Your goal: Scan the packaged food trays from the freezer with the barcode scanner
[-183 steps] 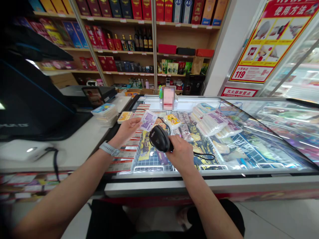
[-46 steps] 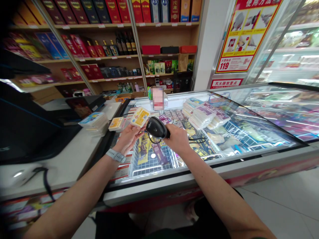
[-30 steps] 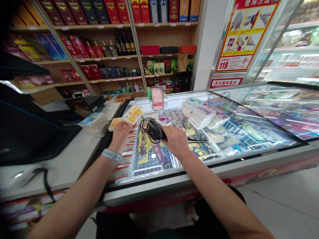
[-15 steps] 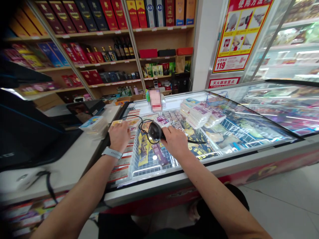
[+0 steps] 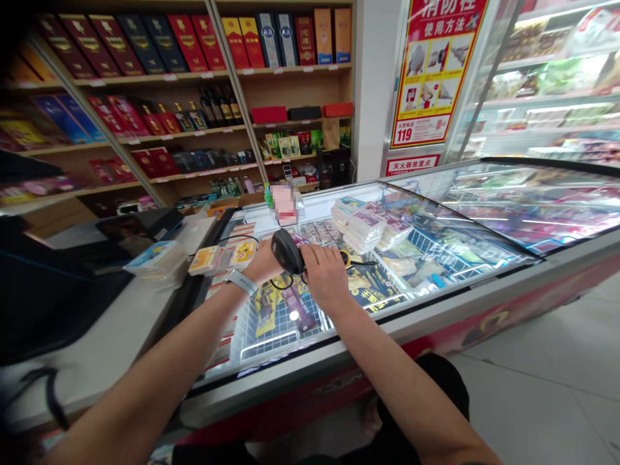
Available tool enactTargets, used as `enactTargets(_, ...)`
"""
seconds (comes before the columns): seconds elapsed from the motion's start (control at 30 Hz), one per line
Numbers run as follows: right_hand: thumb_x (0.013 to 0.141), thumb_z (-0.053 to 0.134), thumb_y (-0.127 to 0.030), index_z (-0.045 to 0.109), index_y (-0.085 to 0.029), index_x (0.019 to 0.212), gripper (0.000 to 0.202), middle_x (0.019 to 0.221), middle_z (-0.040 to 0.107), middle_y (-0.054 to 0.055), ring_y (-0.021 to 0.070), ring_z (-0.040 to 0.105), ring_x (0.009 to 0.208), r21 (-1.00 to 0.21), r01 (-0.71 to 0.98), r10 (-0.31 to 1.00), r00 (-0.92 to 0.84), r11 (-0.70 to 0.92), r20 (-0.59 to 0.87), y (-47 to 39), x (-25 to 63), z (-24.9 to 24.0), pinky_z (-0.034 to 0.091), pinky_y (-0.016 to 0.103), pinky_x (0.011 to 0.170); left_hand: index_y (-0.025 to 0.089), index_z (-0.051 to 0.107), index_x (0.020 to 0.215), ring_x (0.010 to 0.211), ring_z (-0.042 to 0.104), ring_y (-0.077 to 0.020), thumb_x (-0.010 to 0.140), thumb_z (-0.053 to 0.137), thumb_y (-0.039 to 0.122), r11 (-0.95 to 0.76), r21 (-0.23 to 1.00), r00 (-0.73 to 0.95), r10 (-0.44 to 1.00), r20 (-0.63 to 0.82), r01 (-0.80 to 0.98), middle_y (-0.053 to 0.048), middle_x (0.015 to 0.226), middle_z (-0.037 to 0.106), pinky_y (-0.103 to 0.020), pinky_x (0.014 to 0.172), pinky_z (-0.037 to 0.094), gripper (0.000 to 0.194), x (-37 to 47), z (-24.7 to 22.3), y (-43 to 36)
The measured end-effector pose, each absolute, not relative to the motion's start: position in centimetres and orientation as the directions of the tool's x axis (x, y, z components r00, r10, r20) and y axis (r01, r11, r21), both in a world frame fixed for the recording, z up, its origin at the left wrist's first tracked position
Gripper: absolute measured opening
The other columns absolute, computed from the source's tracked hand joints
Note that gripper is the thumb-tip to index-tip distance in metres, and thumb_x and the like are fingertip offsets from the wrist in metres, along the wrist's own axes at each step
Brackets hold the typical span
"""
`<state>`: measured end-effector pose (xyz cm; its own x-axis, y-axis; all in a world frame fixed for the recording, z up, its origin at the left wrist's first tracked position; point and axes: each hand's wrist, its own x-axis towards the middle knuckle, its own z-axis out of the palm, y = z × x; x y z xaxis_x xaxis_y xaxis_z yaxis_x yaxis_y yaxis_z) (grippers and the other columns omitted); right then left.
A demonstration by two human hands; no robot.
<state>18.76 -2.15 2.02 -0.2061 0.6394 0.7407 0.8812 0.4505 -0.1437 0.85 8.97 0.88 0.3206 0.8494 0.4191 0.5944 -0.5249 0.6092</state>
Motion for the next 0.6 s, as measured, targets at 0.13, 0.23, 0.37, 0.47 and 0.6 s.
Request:
enactTargets(0.13, 0.084, 0.048, -0.014, 0.053, -0.013, 0.124, 0.041, 0.111, 0.064, 0.014, 0.0275, 0.056, 0.102, -0.191, 0.881, 0.657, -0.164, 0.433, 0.736, -1.9, 19.0, 1.8, 0.039, 0.041, 0.093, 0.016, 0.064, 0.089, 0.113, 0.053, -0.0234, 0.086, 0.062, 0.035, -0.541, 0.579, 0.381, 0.841, 0.385, 0.61, -0.007, 0.108, 0.064, -0.049, 0.104, 0.034, 0.019, 2.4, -0.5, 10.1)
enactTargets(0.23, 0.082, 0.049, -0.013, 0.052, -0.013, 0.126, 0.045, 0.112, 0.064, 0.014, 0.0275, 0.056, 0.104, -0.226, 0.877, 0.672, -0.138, 0.424, 0.727, -1.8, 19.1, 1.8, 0.04, 0.04, 0.093, 0.017, 0.064, 0.081, 0.115, 0.053, -0.0282, 0.081, 0.066, 0.03, -0.534, 0.604, 0.372, 0.845, 0.384, 0.591, -0.012, 0.101, 0.066, -0.049, 0.106, 0.033, 0.013, 2.6, -0.9, 9.8)
enactTargets(0.37, 0.079, 0.051, -0.013, 0.053, -0.014, 0.123, 0.044, 0.109, 0.065, 0.013, 0.0268, 0.058, 0.101, -0.295, 0.872, 0.686, -0.062, 0.39, 0.725, -1.8, 19.4, 1.8, 0.042, 0.037, 0.09, 0.019, 0.066, 0.079, 0.115, 0.054, -0.0337, 0.074, 0.067, 0.021, -0.506, 0.69, 0.309, 0.863, 0.4, 0.518, -0.015, 0.097, 0.068, -0.046, 0.107, 0.032, 0.005, 1.8, -0.2, 8.7)
enactTargets(0.47, 0.078, 0.052, -0.014, 0.056, -0.016, 0.117, 0.039, 0.103, 0.065, 0.011, 0.0263, 0.059, 0.095, -0.345, 0.866, 0.704, -0.012, 0.362, 0.71, -1.8, 19.6, 1.9, 0.044, 0.035, 0.083, 0.021, 0.068, 0.093, 0.121, 0.051, -0.0323, 0.076, 0.066, 0.022, -0.46, 0.781, 0.189, 0.887, 0.42, 0.422, -0.013, 0.109, 0.067, -0.045, 0.113, 0.027, 0.017, 0.1, 0.7, 8.0)
enactTargets(0.6, 0.076, 0.052, -0.014, 0.056, -0.017, 0.112, 0.036, 0.099, 0.065, 0.01, 0.0256, 0.06, 0.09, -0.387, 0.837, 0.712, -0.004, 0.386, 0.702, -1.9, 19.6, 1.9, 0.045, 0.034, 0.079, 0.021, 0.067, 0.099, 0.121, 0.053, -0.0296, 0.077, 0.067, 0.028, -0.333, 0.921, -0.034, 0.937, 0.347, 0.2, -0.008, 0.107, 0.068, -0.045, 0.111, 0.032, 0.022, -2.8, 1.2, 7.4)
